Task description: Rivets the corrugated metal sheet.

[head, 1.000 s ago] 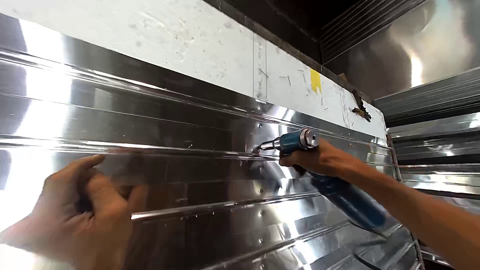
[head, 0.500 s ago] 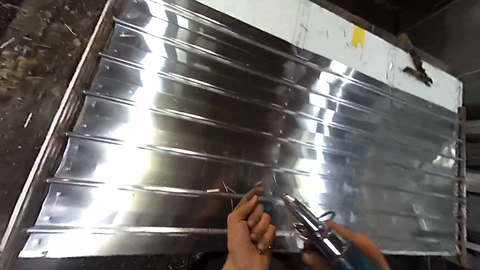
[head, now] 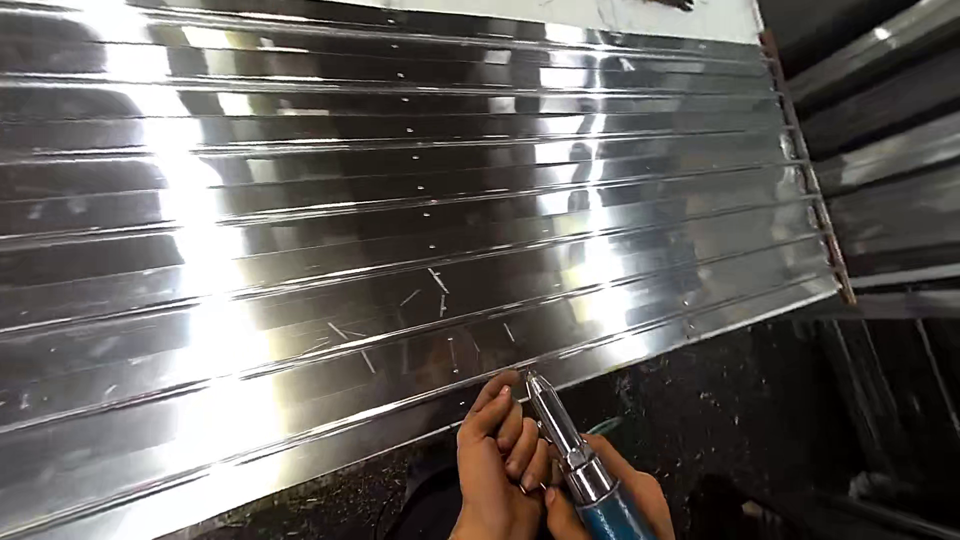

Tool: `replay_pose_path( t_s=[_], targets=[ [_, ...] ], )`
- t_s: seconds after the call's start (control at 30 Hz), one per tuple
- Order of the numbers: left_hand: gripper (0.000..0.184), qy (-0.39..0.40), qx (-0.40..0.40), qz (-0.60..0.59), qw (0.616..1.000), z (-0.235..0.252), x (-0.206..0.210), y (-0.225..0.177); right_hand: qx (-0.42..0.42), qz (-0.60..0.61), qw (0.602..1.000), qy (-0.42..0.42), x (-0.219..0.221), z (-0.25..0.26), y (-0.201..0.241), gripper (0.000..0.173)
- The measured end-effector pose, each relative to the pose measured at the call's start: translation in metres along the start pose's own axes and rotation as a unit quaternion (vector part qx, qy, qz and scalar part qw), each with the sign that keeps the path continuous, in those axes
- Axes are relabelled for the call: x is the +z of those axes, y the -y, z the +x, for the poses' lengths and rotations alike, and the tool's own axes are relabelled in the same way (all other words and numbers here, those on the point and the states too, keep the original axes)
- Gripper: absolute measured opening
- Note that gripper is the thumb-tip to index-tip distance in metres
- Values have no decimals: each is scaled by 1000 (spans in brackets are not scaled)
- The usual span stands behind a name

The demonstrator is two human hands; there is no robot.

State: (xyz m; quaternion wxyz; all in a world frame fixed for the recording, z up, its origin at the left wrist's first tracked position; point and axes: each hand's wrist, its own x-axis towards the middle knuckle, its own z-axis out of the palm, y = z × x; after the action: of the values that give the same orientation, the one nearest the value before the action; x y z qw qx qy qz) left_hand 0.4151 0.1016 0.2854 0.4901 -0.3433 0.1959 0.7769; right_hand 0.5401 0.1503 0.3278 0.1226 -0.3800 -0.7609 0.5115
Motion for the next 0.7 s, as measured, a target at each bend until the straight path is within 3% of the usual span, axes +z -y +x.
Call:
replay_pose_path(
  t_s=[0.13, 0.23, 0.37, 0.47, 0.57, 0.63, 0.7],
  targets=[
    [29, -20, -52, 24, 998, 12, 6, 34, 30, 4, 998, -50, -42, -26, -22, 32],
    [27, -25, -112, 114, 987, 16, 15, 67, 46, 47, 992, -104, -80, -41, -40, 30],
    [27, 106, -141, 346, 921, 16, 4, 138, 64, 115, 973, -191, -138, -57, -78, 34],
    [22, 192, -85, 495, 843, 13, 3, 208, 71, 132, 965, -216, -192, -65, -120, 36],
    [19, 185, 5, 585, 789, 26, 11, 285, 51, 109, 975, -187, -256, -70, -168, 33],
    [21, 141, 30, 592, 793, 34, 17, 327, 5, 76, 983, -168, -298, -76, -201, 27],
    [24, 85, 37, 548, 831, 38, 28, 359, -41, 46, 988, -144, -338, -85, -224, 25]
  ],
)
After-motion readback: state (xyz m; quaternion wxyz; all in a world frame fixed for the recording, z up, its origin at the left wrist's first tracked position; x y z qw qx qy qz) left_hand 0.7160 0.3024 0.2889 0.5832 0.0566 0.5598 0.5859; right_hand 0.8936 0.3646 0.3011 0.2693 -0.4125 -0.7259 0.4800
